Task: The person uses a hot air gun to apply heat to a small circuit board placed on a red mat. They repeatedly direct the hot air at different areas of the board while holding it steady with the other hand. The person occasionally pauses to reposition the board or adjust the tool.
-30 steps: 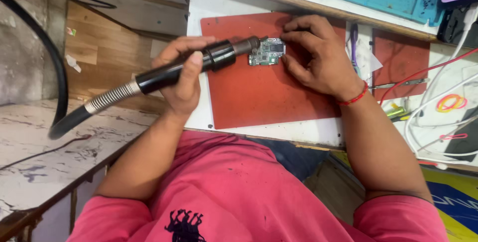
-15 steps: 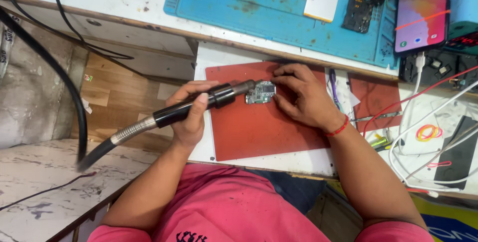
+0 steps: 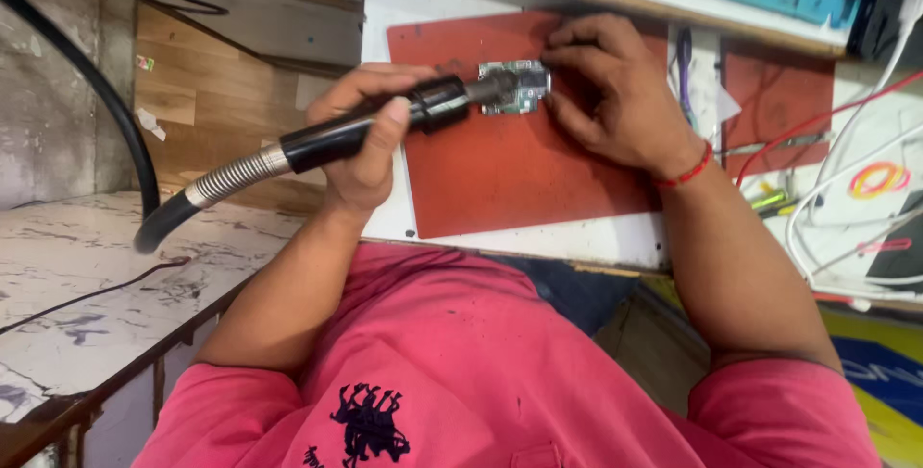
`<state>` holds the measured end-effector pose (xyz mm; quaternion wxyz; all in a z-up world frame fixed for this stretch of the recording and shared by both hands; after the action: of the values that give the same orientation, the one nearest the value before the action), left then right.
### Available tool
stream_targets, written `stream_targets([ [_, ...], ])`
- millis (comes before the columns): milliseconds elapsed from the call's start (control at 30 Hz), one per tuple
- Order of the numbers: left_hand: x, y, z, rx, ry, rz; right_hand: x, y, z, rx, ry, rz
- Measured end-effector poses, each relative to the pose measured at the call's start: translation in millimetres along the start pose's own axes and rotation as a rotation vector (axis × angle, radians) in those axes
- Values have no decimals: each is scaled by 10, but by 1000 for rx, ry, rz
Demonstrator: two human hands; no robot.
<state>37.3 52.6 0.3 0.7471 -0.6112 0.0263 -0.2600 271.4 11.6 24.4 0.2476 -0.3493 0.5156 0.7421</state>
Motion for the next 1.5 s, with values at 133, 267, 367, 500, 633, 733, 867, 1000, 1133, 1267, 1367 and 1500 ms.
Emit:
stream_targets([
  [133, -14, -42, 174, 82, -20, 98, -79, -26, 130, -27, -9, -7],
  [267, 11, 16, 81, 92, 52, 185, -25, -47, 8, -21, -9, -3],
  [367, -76, 52, 59, 75, -13, 108, -23, -54, 24, -31, -7, -19],
  [500, 45, 44, 113, 72, 98, 116, -51, -42, 43, -10, -8, 27],
  [633, -81, 75, 83, 20, -38, 52, -44, -33, 50, -14, -7, -4],
  [733, -7, 65, 81, 61, 29, 90, -55, -63, 6, 4, -7, -7],
  [867, -49, 37, 121, 45, 4, 68, -56, -45, 79, -20, -11, -12],
  [1000, 92, 23, 89, 75, 128, 91, -63, -41, 19, -7, -7, -1],
  [1133, -22, 42, 117, 49, 26, 43, -59, -57, 46, -6, -1, -6],
  [1267, -7, 39, 94, 64, 47, 121, -50, -53, 33, -12, 1, -18],
  [1367, -1, 21, 112, 79, 54, 161, -43, -59, 43, -7, 3, -14],
  [1500, 24, 12, 124, 96, 53, 117, -45, -67, 26, 1, 2, -16],
])
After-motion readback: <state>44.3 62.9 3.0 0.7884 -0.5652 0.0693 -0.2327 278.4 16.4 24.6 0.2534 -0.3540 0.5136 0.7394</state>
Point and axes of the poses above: each hand's wrist, its own z-axis towards the middle knuckle, its own x-axis out of the palm, y = z × x, the point moved 9 cm from there along z, towards the middle knuckle, and after that the axes turned 1 degree about -z, right-handed, at the moved point
